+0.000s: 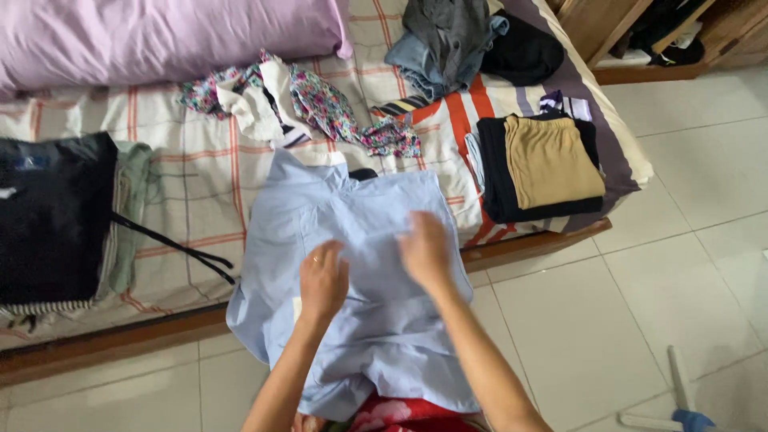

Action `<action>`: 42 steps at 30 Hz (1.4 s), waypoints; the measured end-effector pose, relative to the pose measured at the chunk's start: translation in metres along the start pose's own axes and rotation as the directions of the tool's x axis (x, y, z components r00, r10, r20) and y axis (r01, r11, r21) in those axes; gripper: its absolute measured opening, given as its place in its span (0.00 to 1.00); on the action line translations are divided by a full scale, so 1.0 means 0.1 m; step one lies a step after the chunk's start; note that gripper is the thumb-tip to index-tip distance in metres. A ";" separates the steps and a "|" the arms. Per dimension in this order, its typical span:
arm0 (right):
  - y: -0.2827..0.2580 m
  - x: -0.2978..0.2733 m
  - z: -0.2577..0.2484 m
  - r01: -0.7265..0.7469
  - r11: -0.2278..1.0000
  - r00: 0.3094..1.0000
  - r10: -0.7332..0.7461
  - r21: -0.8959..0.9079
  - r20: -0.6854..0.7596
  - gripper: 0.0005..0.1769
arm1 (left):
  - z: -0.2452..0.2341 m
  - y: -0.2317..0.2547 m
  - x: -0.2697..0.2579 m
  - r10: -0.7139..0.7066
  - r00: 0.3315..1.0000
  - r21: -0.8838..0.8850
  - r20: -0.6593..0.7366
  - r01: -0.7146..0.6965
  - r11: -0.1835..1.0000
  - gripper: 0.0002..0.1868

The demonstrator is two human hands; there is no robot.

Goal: The person folds several garments on a bed, including a black top, a light blue shirt, dark gray shorts, and blue jeans. Each item is smoothed, folded into a compact rectangle, and placed in a neat stack.

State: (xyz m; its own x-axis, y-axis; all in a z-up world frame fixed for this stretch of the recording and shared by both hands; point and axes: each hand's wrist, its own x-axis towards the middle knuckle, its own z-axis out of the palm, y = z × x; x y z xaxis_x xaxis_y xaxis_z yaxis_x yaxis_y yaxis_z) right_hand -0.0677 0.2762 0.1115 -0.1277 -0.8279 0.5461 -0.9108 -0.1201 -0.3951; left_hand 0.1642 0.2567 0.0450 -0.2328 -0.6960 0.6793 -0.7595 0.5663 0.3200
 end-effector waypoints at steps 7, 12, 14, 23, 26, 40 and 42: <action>-0.60 0.29 1.28 0.287 0.958 0.897 -0.258 -0.027 0.359 0.29 | 0.31 -0.67 0.18 -0.150 0.986 0.262 0.071 0.127 0.957 0.32; 0.98 0.66 1.03 0.277 0.948 0.961 -0.276 -0.158 0.029 0.35 | -0.20 -0.96 0.18 -0.284 0.942 0.442 0.181 0.180 0.879 0.40; 1.13 0.83 0.76 0.058 0.956 0.956 0.029 -0.287 0.291 0.35 | -0.05 -1.11 0.09 -0.294 0.944 0.456 0.151 0.197 0.868 0.38; 0.04 0.34 1.70 0.470 0.875 0.875 -0.479 0.119 0.070 0.14 | 0.87 -0.63 0.08 -0.169 0.979 0.331 0.114 0.123 0.936 0.31; 0.41 0.46 1.53 0.413 0.905 0.882 -0.426 0.107 0.199 0.26 | 0.31 -0.87 0.10 -0.080 0.993 0.271 0.086 0.054 0.961 0.31; 0.36 0.85 1.11 -0.133 0.936 0.913 0.244 -0.326 0.328 0.38 | -0.02 -1.13 0.19 -0.447 0.891 0.590 0.078 0.321 0.741 0.40; 0.04 1.05 1.31 0.368 0.929 0.927 -0.363 0.032 -0.094 0.23 | 0.09 -0.81 0.67 -0.362 0.930 0.293 0.055 0.332 0.897 0.20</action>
State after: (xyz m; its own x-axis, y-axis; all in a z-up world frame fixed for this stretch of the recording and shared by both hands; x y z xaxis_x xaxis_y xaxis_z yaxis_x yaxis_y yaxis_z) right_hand -0.0334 0.1170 0.0701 0.1755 -0.6720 0.7194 -0.8811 -0.4332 -0.1898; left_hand 0.2042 0.1605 0.0582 0.0252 -0.8770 0.4799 -0.9363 0.1475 0.3187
